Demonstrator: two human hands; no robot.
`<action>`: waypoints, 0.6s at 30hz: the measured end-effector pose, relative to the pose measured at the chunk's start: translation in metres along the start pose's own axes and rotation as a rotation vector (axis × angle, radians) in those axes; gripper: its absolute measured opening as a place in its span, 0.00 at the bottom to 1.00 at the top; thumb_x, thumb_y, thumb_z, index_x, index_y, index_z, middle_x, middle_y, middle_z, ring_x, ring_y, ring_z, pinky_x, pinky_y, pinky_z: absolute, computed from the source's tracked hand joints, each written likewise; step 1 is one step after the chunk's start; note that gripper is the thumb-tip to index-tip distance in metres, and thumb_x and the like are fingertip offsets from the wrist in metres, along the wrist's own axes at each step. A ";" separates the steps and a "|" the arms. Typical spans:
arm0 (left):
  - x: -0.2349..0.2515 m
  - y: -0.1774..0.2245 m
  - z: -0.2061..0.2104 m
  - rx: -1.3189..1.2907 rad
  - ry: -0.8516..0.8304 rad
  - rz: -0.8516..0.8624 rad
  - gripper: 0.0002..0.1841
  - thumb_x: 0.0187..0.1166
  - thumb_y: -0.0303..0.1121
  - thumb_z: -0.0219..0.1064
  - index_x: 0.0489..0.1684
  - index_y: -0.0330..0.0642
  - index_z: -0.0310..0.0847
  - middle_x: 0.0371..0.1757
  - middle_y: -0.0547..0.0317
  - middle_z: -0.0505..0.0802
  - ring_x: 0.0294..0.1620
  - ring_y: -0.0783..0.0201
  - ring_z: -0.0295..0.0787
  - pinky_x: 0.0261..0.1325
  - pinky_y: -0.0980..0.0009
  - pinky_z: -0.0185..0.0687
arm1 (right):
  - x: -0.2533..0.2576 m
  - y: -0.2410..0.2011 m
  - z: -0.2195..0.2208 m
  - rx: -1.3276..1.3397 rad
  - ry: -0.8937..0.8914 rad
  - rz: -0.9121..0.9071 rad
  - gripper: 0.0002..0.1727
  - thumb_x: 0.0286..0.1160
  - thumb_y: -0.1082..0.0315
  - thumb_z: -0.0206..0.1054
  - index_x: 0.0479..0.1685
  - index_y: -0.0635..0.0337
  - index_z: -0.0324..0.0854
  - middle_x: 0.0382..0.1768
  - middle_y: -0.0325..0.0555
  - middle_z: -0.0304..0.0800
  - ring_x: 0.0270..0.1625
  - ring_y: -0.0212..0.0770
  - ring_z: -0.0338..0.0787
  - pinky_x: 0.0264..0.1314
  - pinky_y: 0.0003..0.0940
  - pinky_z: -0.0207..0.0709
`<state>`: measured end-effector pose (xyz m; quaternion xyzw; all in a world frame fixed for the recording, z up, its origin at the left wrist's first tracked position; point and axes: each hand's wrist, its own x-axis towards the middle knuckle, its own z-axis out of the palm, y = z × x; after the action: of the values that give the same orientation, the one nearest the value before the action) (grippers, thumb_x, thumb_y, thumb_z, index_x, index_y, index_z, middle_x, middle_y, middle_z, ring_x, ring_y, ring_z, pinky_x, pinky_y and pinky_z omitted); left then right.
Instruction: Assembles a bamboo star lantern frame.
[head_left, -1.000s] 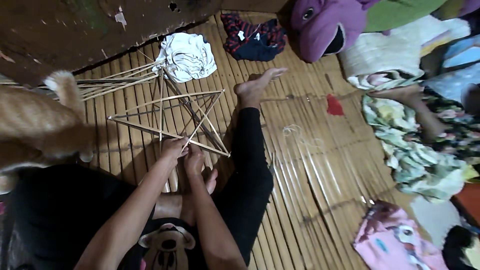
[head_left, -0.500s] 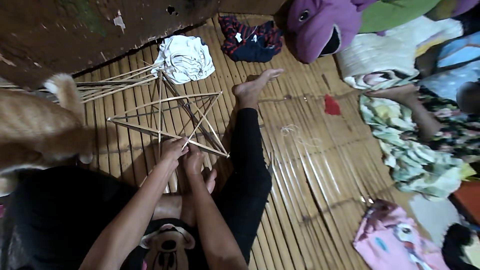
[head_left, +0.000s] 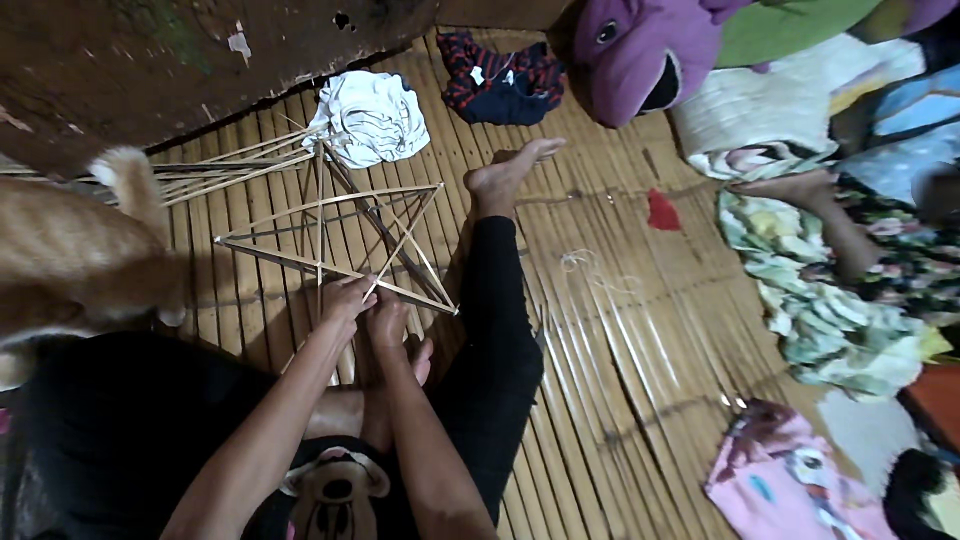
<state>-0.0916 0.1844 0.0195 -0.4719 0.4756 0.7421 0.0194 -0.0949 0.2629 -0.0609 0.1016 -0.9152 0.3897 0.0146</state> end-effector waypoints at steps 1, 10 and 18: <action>0.000 -0.001 -0.001 0.001 -0.003 0.003 0.12 0.82 0.29 0.70 0.57 0.31 0.83 0.44 0.51 0.90 0.33 0.68 0.86 0.40 0.73 0.85 | 0.000 0.001 0.000 -0.002 -0.001 -0.001 0.07 0.70 0.77 0.71 0.42 0.67 0.93 0.39 0.60 0.96 0.43 0.62 0.96 0.50 0.62 0.86; 0.009 -0.004 -0.010 0.044 -0.095 0.006 0.15 0.84 0.31 0.68 0.61 0.31 0.80 0.45 0.52 0.89 0.34 0.68 0.86 0.40 0.72 0.86 | -0.002 0.007 0.000 0.019 -0.035 -0.034 0.10 0.73 0.77 0.69 0.48 0.69 0.92 0.44 0.63 0.96 0.47 0.64 0.96 0.56 0.62 0.85; 0.016 0.001 -0.014 0.067 -0.209 -0.091 0.14 0.89 0.39 0.62 0.56 0.37 0.82 0.37 0.58 0.88 0.32 0.66 0.87 0.41 0.70 0.87 | 0.000 0.006 -0.004 0.163 -0.051 0.081 0.11 0.72 0.78 0.71 0.51 0.71 0.91 0.48 0.64 0.95 0.56 0.60 0.93 0.68 0.55 0.81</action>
<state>-0.0911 0.1668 0.0068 -0.4121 0.4733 0.7695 0.1185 -0.0968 0.2702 -0.0623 0.0750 -0.8839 0.4604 -0.0327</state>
